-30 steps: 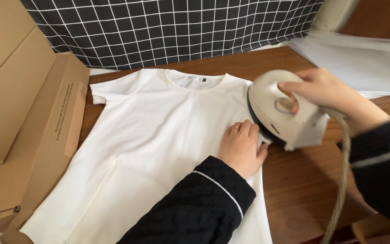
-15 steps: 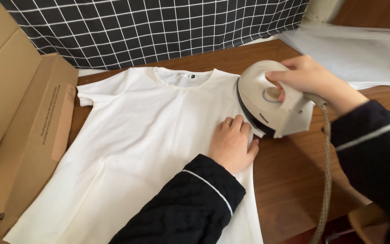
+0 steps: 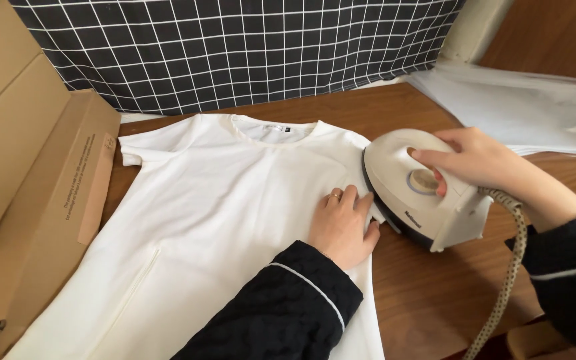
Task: A person uses an iron to press a white t-shirt on a wooden table.
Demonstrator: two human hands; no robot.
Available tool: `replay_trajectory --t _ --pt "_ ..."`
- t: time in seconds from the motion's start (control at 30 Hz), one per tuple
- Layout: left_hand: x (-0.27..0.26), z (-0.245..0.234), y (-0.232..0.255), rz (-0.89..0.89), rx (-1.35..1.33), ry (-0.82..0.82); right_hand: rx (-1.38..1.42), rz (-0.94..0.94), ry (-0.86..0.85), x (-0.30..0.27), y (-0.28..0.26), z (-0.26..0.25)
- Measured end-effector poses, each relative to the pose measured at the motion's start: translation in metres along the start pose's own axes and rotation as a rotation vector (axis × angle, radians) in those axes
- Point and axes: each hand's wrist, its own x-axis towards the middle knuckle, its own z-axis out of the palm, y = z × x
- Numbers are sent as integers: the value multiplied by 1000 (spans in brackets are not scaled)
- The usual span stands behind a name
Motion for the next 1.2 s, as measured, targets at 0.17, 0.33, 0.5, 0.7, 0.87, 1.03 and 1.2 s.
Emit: replay_trajectory --t 0.17,0.33,0.5,0.7,0.87,1.03,1.2 --pt "0 -2 2 16 35 -6 19 13 5 31 11 7" --pt "0 -5 1 27 16 -33 -8 -6 172 89 13 20" --pt "-1 -3 0 47 20 -13 15 -36 222 130 32 34" --pt "-4 -8 5 63 24 -13 -29 -64 180 90 28 21" --pt "-6 3 9 108 116 214 -59 34 96 8 -14 6" --pt "-5 2 8 118 91 211 4 60 62 -13 -17 2" --pt "-5 2 4 143 46 222 -46 53 108 12 -19 8"
